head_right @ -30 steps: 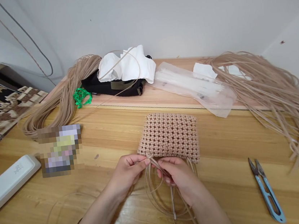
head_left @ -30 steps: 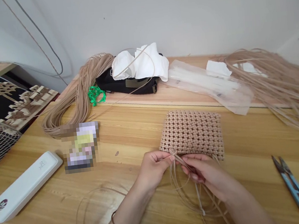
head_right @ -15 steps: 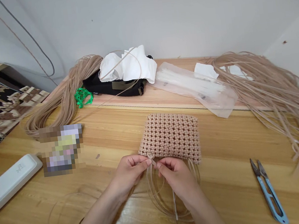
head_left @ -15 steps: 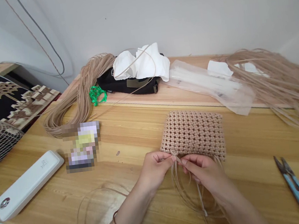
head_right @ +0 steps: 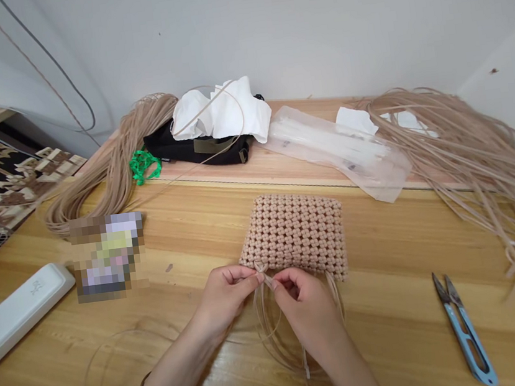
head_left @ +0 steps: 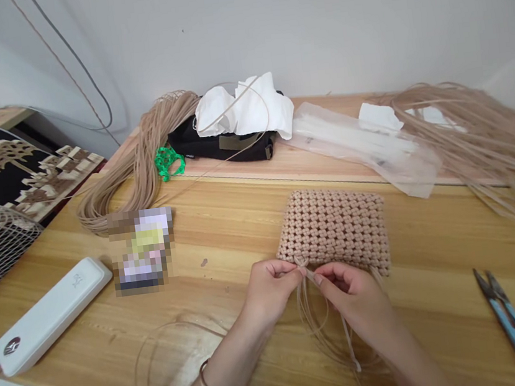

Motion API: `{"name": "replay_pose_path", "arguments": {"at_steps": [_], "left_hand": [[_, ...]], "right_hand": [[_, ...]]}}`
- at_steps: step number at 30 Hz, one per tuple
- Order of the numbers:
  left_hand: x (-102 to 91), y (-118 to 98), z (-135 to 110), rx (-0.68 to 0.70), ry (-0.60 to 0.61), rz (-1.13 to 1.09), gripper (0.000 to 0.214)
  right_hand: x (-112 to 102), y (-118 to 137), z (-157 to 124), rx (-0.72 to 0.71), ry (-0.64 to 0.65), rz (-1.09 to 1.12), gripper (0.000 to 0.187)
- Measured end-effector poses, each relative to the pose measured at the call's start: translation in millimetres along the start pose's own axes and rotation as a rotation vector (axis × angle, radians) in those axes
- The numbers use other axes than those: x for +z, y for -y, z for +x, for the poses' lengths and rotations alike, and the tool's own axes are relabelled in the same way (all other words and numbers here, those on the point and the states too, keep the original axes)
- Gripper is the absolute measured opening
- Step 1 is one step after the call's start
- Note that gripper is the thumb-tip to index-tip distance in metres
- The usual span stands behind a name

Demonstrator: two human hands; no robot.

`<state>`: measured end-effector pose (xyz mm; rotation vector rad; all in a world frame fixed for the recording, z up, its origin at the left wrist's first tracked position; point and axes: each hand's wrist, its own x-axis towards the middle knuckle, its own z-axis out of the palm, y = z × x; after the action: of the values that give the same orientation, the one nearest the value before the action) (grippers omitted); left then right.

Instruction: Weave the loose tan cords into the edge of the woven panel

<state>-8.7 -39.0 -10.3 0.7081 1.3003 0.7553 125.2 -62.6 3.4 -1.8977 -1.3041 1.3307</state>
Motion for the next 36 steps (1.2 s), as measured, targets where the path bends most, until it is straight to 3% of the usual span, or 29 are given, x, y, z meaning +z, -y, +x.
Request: {"name": "replay_pose_path", "arguments": {"at_steps": [8, 20, 28, 32, 36], "left_hand": [[3.2, -3.2, -2.1, -0.009, -0.007, -0.025, 0.029], [3.3, -4.4, -1.6, -0.028, 0.18, -0.013, 0.034], [4.1, -0.3, -0.6, 0.043, 0.155, -0.01, 0.031], [5.0, -0.3, -0.7, 0.049, 0.118, 0.001, 0.031], [5.5, -1.5, -1.8, 0.045, 0.12, 0.015, 0.027]], "right_hand": [[-1.8, 2.6, -8.7, -0.134, -0.159, -0.192, 0.017], [-5.6, -0.2, -5.9, -0.098, -0.067, -0.066, 0.021], [-13.7, 8.2, -8.1, -0.263, -0.153, -0.411, 0.015], [-17.9, 14.4, -8.7, -0.206, -0.136, -0.424, 0.016], [-28.3, 16.3, -5.3, -0.071, 0.008, -0.254, 0.018]]}}
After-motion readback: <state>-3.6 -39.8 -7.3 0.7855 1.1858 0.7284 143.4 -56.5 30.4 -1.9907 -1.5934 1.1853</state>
